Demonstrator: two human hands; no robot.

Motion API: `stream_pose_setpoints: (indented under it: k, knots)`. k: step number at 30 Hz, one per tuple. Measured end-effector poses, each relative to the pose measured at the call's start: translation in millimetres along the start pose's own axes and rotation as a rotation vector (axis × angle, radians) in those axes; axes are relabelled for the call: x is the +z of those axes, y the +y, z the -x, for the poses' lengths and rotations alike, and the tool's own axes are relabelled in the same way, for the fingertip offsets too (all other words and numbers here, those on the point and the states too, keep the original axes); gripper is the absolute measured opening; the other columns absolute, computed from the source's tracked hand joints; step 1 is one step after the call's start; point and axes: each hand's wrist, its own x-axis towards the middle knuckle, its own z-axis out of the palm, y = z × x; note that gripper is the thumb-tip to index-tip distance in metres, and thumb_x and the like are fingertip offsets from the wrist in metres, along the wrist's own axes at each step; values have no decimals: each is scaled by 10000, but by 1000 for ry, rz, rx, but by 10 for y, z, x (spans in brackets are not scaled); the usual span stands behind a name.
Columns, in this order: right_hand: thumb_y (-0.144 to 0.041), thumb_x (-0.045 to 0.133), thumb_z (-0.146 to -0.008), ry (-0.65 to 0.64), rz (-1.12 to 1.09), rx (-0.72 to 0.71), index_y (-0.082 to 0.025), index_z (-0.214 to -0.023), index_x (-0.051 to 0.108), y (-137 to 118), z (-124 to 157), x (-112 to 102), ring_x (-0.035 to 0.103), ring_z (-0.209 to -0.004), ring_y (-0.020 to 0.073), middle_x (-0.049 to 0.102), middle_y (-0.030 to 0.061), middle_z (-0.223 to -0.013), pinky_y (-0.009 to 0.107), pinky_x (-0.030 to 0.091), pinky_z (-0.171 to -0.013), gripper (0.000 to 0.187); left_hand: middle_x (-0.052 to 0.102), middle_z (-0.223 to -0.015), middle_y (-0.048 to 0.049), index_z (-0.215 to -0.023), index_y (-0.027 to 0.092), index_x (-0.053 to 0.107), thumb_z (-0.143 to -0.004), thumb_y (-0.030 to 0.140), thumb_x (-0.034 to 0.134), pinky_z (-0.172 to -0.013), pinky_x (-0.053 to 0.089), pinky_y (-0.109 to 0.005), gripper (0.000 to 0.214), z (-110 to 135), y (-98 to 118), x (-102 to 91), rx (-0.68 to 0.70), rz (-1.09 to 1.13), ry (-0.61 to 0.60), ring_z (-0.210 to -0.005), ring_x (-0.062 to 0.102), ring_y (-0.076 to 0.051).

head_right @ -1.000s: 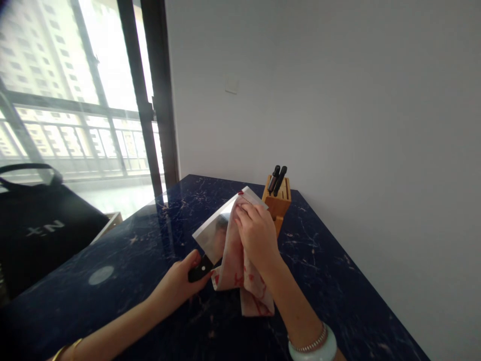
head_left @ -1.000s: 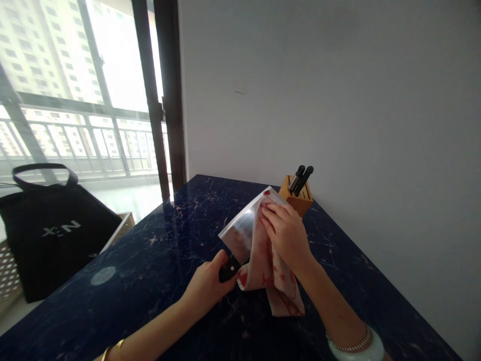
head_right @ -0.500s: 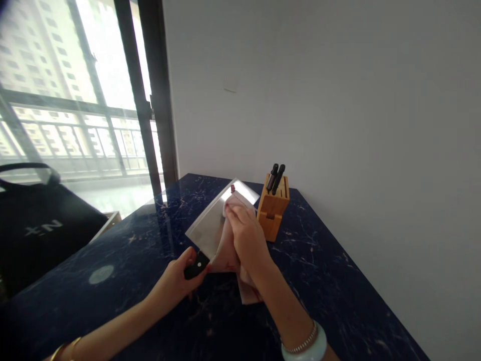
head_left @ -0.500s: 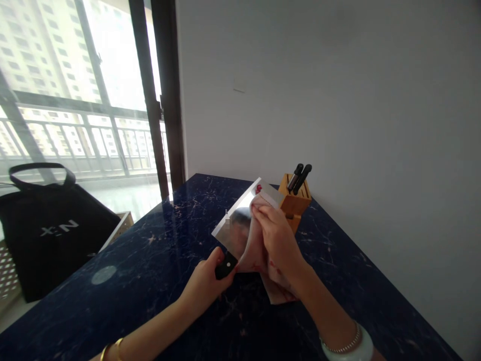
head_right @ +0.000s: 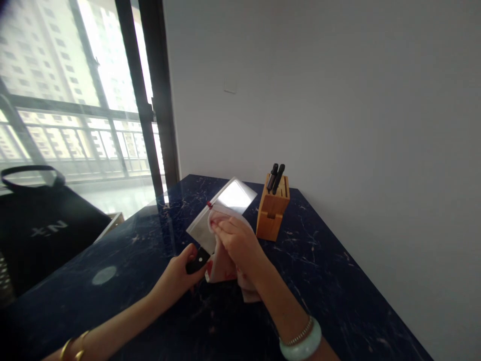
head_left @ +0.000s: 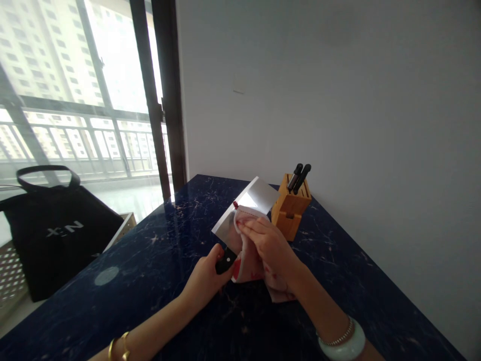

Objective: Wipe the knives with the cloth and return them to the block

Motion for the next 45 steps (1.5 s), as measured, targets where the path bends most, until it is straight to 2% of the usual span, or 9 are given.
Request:
stream_pose_setpoints:
  k: [4, 9, 14, 19, 27, 34, 37, 40, 45]
  knots:
    - [-124, 393, -843, 6, 258, -2, -201, -1212, 505, 115, -62, -297, 494, -1056, 229, 572, 68, -1134, 396, 406, -930, 393, 523, -552, 63, -694, 224, 365, -760, 377, 510, -436, 306, -182, 221, 33, 38, 12, -13, -12, -38, -444, 493, -100]
    - [-146, 344, -868, 167, 423, 7, -198, -1216, 502, 305, -74, -504, 447, -1126, 229, 488, 65, -1261, 396, 378, -949, 386, 547, -591, 54, -737, 226, 402, -774, 323, 497, -463, 306, -186, 140, 69, 69, 8, 17, -89, -68, -490, 531, -109]
    - [-131, 362, -857, 108, 406, -9, -175, -1207, 509, 271, -64, -402, 462, -1102, 208, 537, 66, -1214, 393, 391, -946, 382, 544, -590, 52, -734, 229, 397, -760, 307, 508, -482, 307, -189, 138, 62, 65, -11, 24, -141, -51, -516, 542, -119]
    - [-123, 397, -832, 52, 367, 29, -149, -1195, 523, 151, -62, -295, 482, -1032, 220, 554, 77, -1190, 392, 412, -924, 385, 524, -563, 62, -712, 229, 367, -752, 296, 512, -444, 305, -180, 164, 54, 71, -29, -8, -64, -60, -458, 528, -106]
    - [-157, 350, -874, 193, 442, 61, -183, -1173, 540, 365, -50, -435, 493, -1030, 223, 560, 69, -1182, 409, 417, -872, 355, 566, -576, 48, -724, 219, 420, -746, 340, 524, -440, 346, -190, 161, 50, 85, 6, -31, -2, -78, -459, 551, -114]
    - [-46, 317, -823, 118, 536, 61, -52, -1127, 559, 171, -33, -245, 477, -990, 254, 570, 155, -1112, 390, 412, -871, 389, 575, -598, 46, -722, 223, 361, -736, 380, 517, -310, 318, -182, 221, 47, 62, 36, -138, 155, -105, -348, 509, -105]
    - [-84, 330, -843, 190, 468, 82, -113, -1119, 570, 214, -48, -234, 485, -985, 235, 573, 120, -1111, 388, 417, -873, 367, 576, -599, 47, -709, 219, 362, -738, 360, 521, -325, 334, -177, 214, 41, 55, 18, -108, 141, -89, -360, 515, -97]
    - [-149, 360, -863, 313, 424, 115, -177, -1094, 588, 327, -58, -346, 508, -952, 220, 591, 81, -1097, 398, 428, -858, 326, 568, -585, 52, -700, 214, 379, -737, 348, 534, -344, 350, -172, 208, 39, 55, 23, -79, 118, -81, -379, 522, -92]
    - [-157, 395, -851, 490, 414, 151, -171, -1064, 598, 332, -62, -567, 514, -989, 213, 606, 81, -1081, 410, 401, -898, 295, 550, -557, 63, -717, 220, 356, -733, 383, 543, -289, 366, -177, 249, 49, 67, 79, -160, 261, -131, -347, 511, -101]
